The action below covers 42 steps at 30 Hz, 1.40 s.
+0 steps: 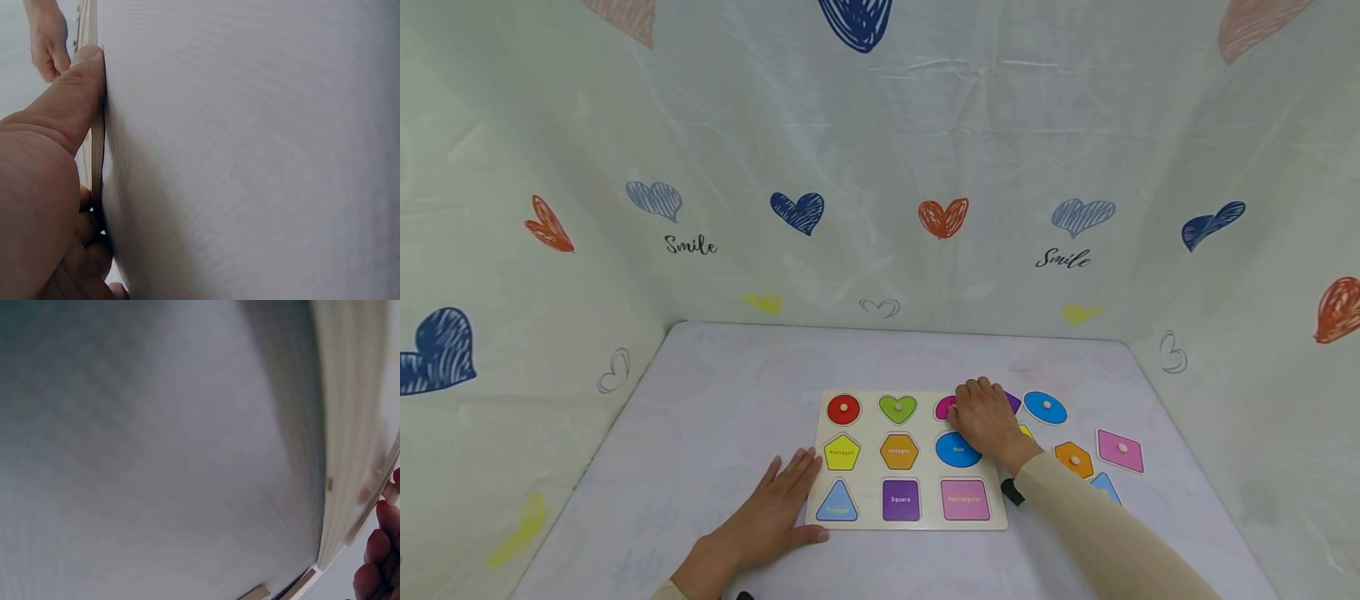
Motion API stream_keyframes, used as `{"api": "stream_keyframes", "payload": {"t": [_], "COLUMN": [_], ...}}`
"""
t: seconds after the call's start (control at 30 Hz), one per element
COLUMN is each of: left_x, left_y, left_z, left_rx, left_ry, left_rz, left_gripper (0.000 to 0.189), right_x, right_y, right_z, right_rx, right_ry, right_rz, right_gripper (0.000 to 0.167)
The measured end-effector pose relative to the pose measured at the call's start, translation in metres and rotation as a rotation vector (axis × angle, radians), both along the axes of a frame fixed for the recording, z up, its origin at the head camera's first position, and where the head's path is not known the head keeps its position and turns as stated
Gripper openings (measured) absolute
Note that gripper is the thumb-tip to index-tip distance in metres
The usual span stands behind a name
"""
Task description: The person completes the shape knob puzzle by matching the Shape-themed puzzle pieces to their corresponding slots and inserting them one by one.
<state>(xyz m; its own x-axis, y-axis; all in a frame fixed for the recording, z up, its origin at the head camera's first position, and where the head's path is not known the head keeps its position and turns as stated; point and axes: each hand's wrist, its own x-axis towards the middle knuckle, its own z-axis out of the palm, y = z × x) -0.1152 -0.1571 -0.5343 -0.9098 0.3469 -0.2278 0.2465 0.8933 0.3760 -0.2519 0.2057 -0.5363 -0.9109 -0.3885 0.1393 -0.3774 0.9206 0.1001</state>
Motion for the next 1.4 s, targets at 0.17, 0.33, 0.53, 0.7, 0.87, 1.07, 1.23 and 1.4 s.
{"api": "stream_keyframes", "payload": {"t": [0.17,0.33,0.53,0.7,0.87,1.07,1.23,1.4], "left_x": [0.0003,0.0005,-0.0006,-0.0014,-0.0015,-0.0015,-0.0009,-0.0007], "left_y": [0.0003,0.001,0.0013,0.0005,-0.0001,-0.0003,0.0003,0.0008], "left_z": [-0.0005,0.0,-0.0001,-0.0017,-0.0021,-0.0021,-0.0008,-0.0004], "left_rx": [-0.003,-0.001,-0.002,-0.003,0.002,0.01,0.013,0.01], "left_ry": [-0.002,0.0,0.005,0.005,0.001,-0.002,-0.002,0.0], "left_rz": [0.003,0.004,0.004,0.004,0.005,0.003,0.005,0.013], "left_gripper": [0.112,0.112,0.112,0.113,0.112,0.112,0.112,0.113], "right_x": [-0.0004,-0.0007,-0.0009,-0.0007,0.0,0.0018,0.0027,0.0026], "right_y": [0.0006,0.0014,0.0021,0.0014,0.0013,0.0006,0.0004,0.0006], "right_z": [-0.0013,-0.0025,-0.0029,-0.0024,-0.0027,-0.001,-0.0005,-0.0003], "right_rx": [0.002,0.005,-0.002,-0.01,-0.01,-0.003,-0.002,-0.007], "right_ry": [0.003,0.025,0.043,0.034,0.037,0.027,0.029,0.032], "right_rz": [0.002,0.012,0.025,0.018,0.016,0.019,0.018,0.021], "right_gripper": [0.031,0.031,0.03,0.03,0.031,0.03,0.031,0.03]}}
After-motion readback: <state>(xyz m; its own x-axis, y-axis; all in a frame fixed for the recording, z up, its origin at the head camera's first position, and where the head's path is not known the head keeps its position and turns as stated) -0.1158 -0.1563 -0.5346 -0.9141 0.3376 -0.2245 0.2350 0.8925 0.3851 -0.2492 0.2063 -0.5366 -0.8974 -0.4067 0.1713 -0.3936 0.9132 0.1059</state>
